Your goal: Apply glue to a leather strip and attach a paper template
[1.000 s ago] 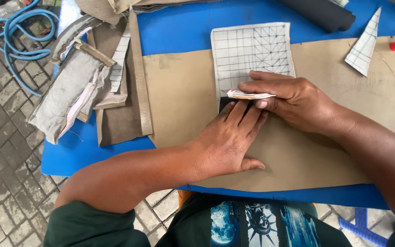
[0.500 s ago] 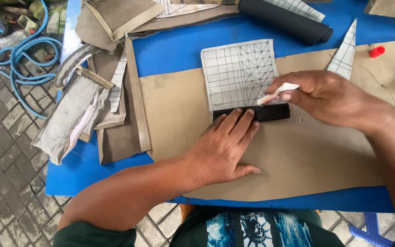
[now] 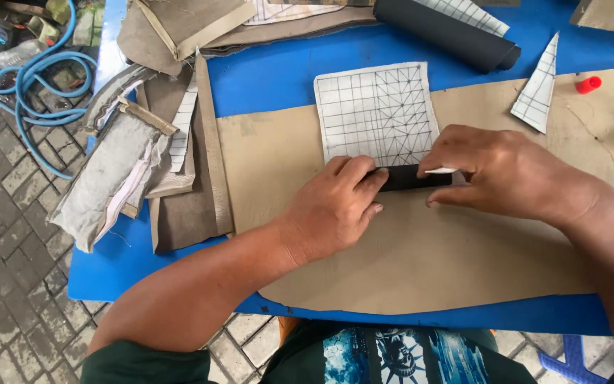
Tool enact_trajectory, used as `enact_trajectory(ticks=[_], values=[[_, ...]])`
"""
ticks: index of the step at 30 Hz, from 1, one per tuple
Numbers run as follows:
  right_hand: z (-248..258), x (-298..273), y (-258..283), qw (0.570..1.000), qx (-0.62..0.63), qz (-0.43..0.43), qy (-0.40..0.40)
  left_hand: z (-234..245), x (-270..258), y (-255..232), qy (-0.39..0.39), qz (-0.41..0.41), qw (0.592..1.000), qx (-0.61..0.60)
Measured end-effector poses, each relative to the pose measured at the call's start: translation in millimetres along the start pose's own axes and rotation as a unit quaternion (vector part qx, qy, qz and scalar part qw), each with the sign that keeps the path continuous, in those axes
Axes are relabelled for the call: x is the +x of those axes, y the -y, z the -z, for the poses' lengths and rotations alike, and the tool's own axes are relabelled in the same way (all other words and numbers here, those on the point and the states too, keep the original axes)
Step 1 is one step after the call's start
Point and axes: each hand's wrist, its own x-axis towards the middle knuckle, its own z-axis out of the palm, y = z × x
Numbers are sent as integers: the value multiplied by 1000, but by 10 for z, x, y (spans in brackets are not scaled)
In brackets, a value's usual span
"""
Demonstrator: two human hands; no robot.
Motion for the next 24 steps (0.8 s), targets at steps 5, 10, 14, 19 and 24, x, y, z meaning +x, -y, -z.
enact_trajectory(ticks=[5,10,14,19,24], values=[[-35,74,-65,999,2,15,-34,30,3,45,13,34,997,75],[-243,129,-138,980,0,-180,-89,-26,39,321,-55,65,996,5],[-371,102,-134,969,-187,-40,-156,-38,8,288,-108,67,979,163],[-272,101,-18,960,-257,9,-116,46,5,224,-48,60,979,187],[-316,85,-57,942,-286,57,-169,85,51,205,-116,-11,952,284]])
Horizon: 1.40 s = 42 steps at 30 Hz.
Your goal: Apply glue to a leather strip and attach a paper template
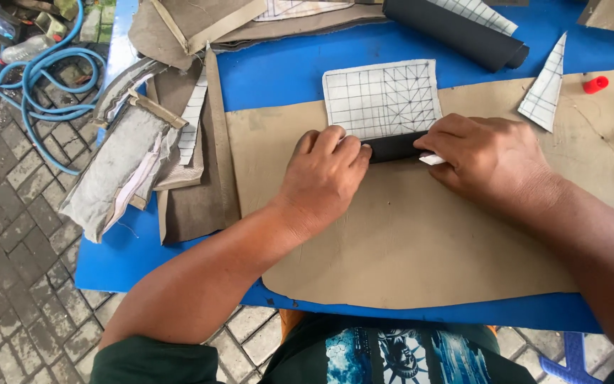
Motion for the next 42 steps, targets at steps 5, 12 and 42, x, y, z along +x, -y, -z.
enact_trajectory(ticks=[5,12,42], values=[[297,9,40,999,3,42,19,268,47,-87,-10,-33,999,-6],[329,-131,165,982,71,5,175,499,-156,-543,144,-23,978,-148],[447,554,454,705,493,-487,154,439,-238,-662,202,-21,976,-83]])
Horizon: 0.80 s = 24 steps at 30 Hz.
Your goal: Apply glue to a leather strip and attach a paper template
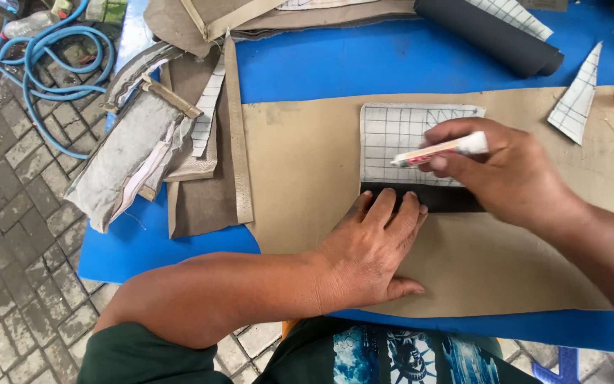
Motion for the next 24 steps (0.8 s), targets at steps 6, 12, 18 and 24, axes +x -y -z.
enact_trajectory(ticks=[6,12,18,24], values=[[-282,117,-71,989,-90,102,56,64,37,19,-15,17,1000,-16],[29,249,-295,925,-192,314,97,30,13,34,-26,6,999,-29],[705,70,-337,923,-305,215,96,-49,39,109,-60,-22,996,-54],[904,32,-585,896,-356,265,11,-97,223,449,-77,-64,984,-149]])
